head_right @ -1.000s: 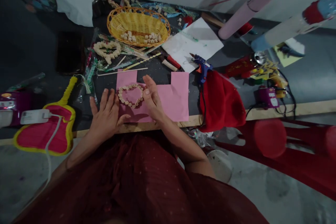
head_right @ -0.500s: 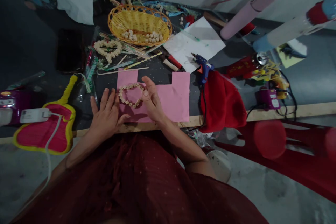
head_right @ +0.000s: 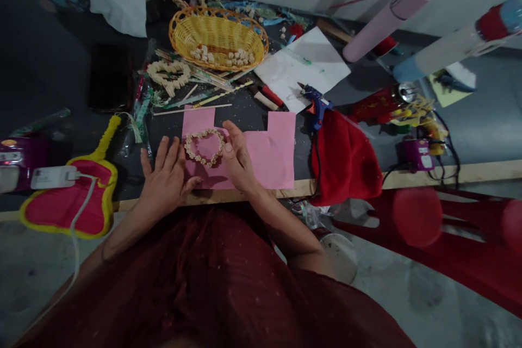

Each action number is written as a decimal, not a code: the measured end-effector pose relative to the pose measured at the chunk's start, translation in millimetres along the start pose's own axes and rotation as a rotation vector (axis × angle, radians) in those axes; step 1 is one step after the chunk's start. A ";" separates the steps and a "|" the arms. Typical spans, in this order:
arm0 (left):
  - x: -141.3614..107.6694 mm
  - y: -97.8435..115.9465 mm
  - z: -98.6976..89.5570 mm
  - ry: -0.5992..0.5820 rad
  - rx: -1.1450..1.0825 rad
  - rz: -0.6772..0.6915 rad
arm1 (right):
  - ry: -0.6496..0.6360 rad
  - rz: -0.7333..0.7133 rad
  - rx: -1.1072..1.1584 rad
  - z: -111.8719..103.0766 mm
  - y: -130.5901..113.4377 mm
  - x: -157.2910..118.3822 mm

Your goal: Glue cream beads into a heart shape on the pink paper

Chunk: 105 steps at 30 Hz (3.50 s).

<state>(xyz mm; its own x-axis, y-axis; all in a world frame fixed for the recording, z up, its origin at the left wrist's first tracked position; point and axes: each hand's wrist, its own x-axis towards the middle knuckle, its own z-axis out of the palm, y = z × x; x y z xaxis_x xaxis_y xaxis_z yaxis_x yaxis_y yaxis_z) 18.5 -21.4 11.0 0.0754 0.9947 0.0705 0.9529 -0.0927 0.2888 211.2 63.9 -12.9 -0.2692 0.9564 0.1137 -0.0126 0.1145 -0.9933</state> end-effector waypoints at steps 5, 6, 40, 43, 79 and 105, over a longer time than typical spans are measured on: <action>1.1 -1.3 1.1 0.023 -0.009 -0.004 | -0.031 -0.115 -0.252 -14.1 -7.7 -0.1; 1.6 -1.3 1.1 0.033 -0.013 -0.005 | -0.045 -0.164 -0.340 -17.4 -9.7 -0.3; -5.8 -3.8 1.9 0.211 -0.051 0.149 | -0.160 -0.438 -0.843 -29.9 -13.3 -16.1; -5.8 -4.1 2.4 0.222 -0.109 0.157 | -0.159 -0.477 -0.832 -29.8 -14.1 -16.1; -0.3 -4.3 -5.0 0.207 -0.113 0.075 | -0.371 -0.407 -0.912 -38.6 -18.6 16.7; 19.2 -21.5 -2.1 0.073 -0.073 0.001 | -0.182 -0.449 -0.844 -44.0 0.6 48.8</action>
<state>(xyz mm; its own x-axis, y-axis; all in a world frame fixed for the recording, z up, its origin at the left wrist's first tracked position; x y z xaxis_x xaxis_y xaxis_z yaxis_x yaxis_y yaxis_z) -1.2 -0.4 8.2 0.0524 0.9889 0.1391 0.9286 -0.0995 0.3574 240.4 122.4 -7.2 -0.5534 0.7286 0.4036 0.5254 0.6813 -0.5096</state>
